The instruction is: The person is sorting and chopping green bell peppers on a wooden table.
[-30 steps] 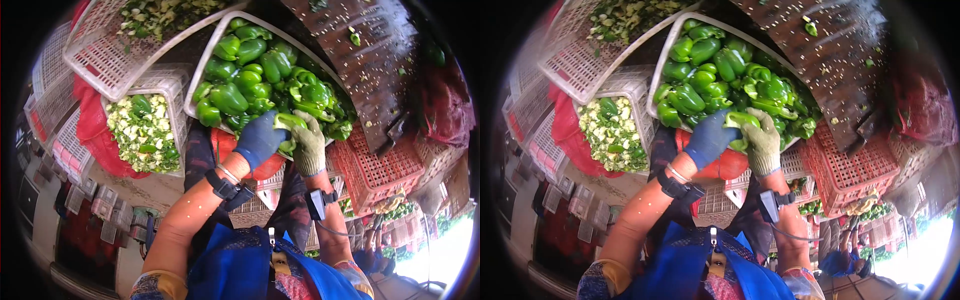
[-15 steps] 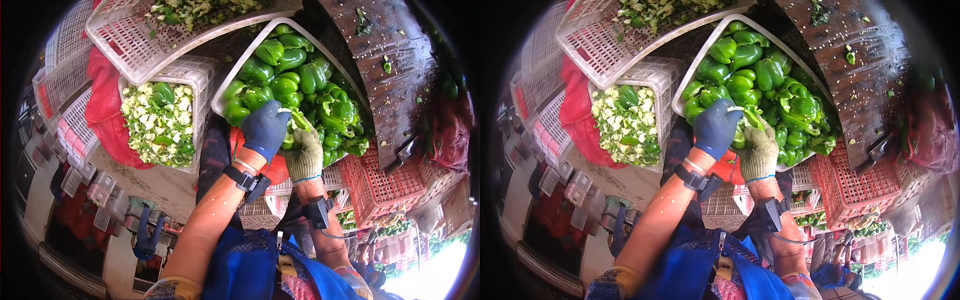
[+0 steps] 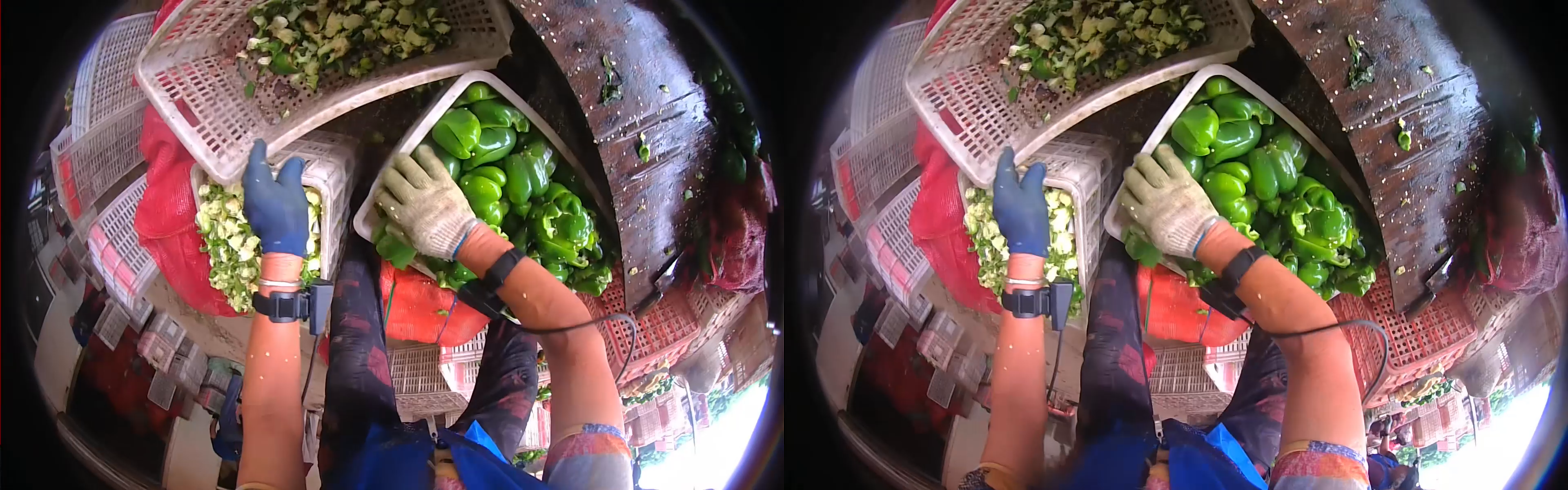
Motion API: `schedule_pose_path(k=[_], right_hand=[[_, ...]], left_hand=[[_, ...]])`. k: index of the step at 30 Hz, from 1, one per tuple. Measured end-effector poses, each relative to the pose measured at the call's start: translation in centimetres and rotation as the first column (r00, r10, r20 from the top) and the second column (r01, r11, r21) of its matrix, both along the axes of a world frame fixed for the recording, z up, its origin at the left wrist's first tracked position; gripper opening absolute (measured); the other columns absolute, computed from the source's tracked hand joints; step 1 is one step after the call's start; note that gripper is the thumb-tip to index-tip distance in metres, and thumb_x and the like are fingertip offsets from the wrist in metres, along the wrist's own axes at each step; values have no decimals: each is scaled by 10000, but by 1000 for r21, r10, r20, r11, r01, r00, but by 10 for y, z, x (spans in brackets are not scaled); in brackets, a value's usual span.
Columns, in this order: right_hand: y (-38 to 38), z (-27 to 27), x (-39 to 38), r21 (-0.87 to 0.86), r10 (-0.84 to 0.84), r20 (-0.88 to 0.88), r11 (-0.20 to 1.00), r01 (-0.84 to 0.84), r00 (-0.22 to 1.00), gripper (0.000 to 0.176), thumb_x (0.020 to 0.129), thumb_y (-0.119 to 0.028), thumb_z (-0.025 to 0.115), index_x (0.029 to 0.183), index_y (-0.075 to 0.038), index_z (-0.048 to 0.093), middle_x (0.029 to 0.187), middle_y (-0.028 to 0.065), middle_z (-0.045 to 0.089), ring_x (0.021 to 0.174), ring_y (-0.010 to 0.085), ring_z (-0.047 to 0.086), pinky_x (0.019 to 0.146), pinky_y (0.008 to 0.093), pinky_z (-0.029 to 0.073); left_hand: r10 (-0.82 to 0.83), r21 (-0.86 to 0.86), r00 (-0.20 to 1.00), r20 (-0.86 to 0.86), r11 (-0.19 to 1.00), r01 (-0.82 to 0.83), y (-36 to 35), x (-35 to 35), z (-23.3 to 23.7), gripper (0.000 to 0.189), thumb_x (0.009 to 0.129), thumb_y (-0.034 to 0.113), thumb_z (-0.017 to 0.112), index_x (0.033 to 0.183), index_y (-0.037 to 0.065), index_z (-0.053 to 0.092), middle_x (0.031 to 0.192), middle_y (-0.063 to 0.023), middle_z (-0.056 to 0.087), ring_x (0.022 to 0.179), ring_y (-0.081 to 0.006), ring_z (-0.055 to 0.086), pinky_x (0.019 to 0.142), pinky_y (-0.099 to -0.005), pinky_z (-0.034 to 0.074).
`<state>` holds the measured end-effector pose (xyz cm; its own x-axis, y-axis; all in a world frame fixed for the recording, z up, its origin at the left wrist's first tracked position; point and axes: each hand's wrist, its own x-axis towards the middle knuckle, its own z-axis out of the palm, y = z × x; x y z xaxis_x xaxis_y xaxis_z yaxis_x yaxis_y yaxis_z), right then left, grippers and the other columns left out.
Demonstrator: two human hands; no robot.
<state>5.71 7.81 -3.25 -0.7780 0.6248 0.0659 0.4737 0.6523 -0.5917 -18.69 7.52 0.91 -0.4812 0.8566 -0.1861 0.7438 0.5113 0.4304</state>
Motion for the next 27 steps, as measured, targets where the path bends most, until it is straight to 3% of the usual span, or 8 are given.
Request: schedule_pose_path(k=[4, 6, 8, 12, 14, 18, 24, 27], right_hand=[[4, 11, 2, -71, -10, 47, 997, 14, 999, 316, 746, -320, 674, 965, -105, 749, 1190, 112, 641, 1234, 332, 547, 1127, 533, 377], [4, 13, 3, -244, 57, 150, 970, -19, 987, 455, 709, -383, 738, 1085, -126, 730, 1274, 114, 613, 1290, 334, 506, 1143, 544, 358], [-5, 32, 28, -139, -165, -100, 979, 151, 981, 551, 712, -401, 762, 1185, -134, 676, 1325, 146, 575, 1315, 367, 480, 1129, 545, 369], [16, 104, 126, -184, -456, -147, 884, 429, 878, 555, 658, -190, 806, 1175, -74, 639, 1136, 167, 578, 1158, 396, 559, 984, 511, 482], [15, 119, 196, -234, -606, 27, 769, 595, 795, 543, 645, -139, 779, 1161, -56, 631, 1092, 186, 583, 1087, 411, 589, 920, 498, 523], [30, 132, 321, 95, -820, 135, 569, 817, 556, 532, 678, -119, 746, 1182, -23, 608, 1076, 216, 588, 1041, 444, 596, 901, 514, 523], [181, 115, 453, 580, -896, 57, 389, 716, 441, 654, 750, -195, 771, 1350, -49, 555, 1300, 233, 582, 1248, 410, 548, 1043, 471, 486], [263, 118, 471, 608, -885, 398, 452, 653, 241, 762, 751, -247, 779, 1443, -88, 502, 1352, 216, 549, 1252, 407, 549, 1036, 471, 490]], left_hand=[[-22, -119, 994, 110, 992, 35, -18, 32, -6, 613, 925, 157, 695, 1436, -105, 479, 1416, -288, 572, 1340, -342, 546, 1136, -384, 393], [35, -22, 956, 291, 999, -30, -38, 36, -30, 562, 935, 100, 678, 1440, -70, 502, 1443, -246, 567, 1331, -323, 549, 1140, -403, 402], [106, -70, 932, 346, 994, -87, -46, 52, -27, 594, 932, 105, 684, 1457, -78, 476, 1457, -245, 556, 1335, -323, 547, 1150, -402, 396], [-177, -24, 976, 126, 983, 181, -13, 112, 4, 574, 922, 111, 685, 1439, -58, 500, 1420, -278, 560, 1299, -396, 557, 1095, -442, 439], [-359, 96, 931, -59, 927, 363, 31, 152, -4, 623, 868, 164, 747, 1422, -17, 527, 1356, -274, 591, 1234, -446, 568, 1062, -477, 452], [-586, 172, 774, -241, 759, 628, 156, 248, 4, 670, 844, 357, 775, 1393, 45, 551, 1328, -259, 600, 1236, -445, 552, 1048, -549, 427], [-566, 41, 647, -512, 736, 676, 244, 345, -9, 652, 885, 479, 695, 1408, 119, 546, 1407, -240, 527, 1336, -424, 455, 1075, -609, 344], [-588, -28, 639, -496, 746, 665, 244, 345, -8, 670, 899, 515, 660, 1437, 136, 534, 1443, -245, 506, 1375, -443, 419, 1108, -627, 308]])
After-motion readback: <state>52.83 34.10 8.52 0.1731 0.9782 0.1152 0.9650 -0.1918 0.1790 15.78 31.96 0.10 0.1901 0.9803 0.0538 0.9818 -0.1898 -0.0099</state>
